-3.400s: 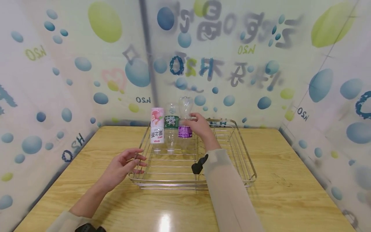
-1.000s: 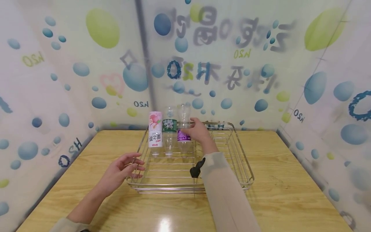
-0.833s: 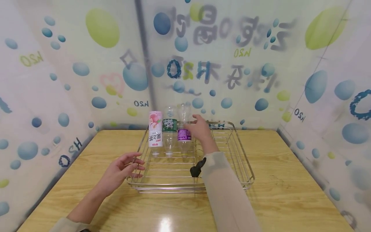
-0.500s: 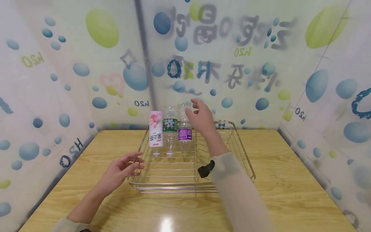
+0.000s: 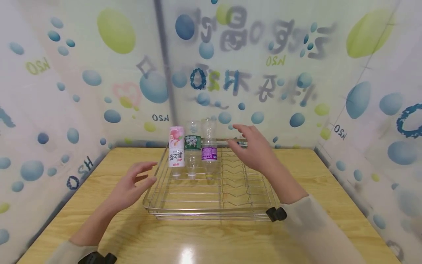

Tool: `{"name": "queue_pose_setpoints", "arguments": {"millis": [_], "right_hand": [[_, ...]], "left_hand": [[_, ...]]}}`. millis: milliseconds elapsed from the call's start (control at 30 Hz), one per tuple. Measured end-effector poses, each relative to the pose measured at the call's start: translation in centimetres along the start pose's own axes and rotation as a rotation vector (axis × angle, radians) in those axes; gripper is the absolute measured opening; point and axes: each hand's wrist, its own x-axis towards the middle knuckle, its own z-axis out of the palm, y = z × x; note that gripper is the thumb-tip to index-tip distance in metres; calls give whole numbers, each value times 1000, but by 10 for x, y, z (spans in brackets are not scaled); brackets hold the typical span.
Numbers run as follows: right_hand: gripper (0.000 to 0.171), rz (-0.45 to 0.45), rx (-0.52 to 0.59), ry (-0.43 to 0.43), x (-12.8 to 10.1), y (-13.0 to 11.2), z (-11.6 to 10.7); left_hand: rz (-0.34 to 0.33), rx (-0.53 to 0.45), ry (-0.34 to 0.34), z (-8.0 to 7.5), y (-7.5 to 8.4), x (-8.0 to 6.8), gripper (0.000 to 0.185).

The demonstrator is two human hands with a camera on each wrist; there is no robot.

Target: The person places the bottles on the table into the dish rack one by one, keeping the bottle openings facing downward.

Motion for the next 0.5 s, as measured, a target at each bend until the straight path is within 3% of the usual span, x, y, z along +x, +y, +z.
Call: {"name": "queue_pose_setpoints", "arguments": {"millis": [133,267,500], "right_hand": [[71,24,-85,-62,-18,12,0],[77,21,-133,-116,-30,19,1],[83,-53,-228,-131,-41,31,2]], "left_hand": [[66,160,8,1,16,10,57],[91,267,-69,3,32,20,65],[107,423,-173,16,52,37,77]]}}
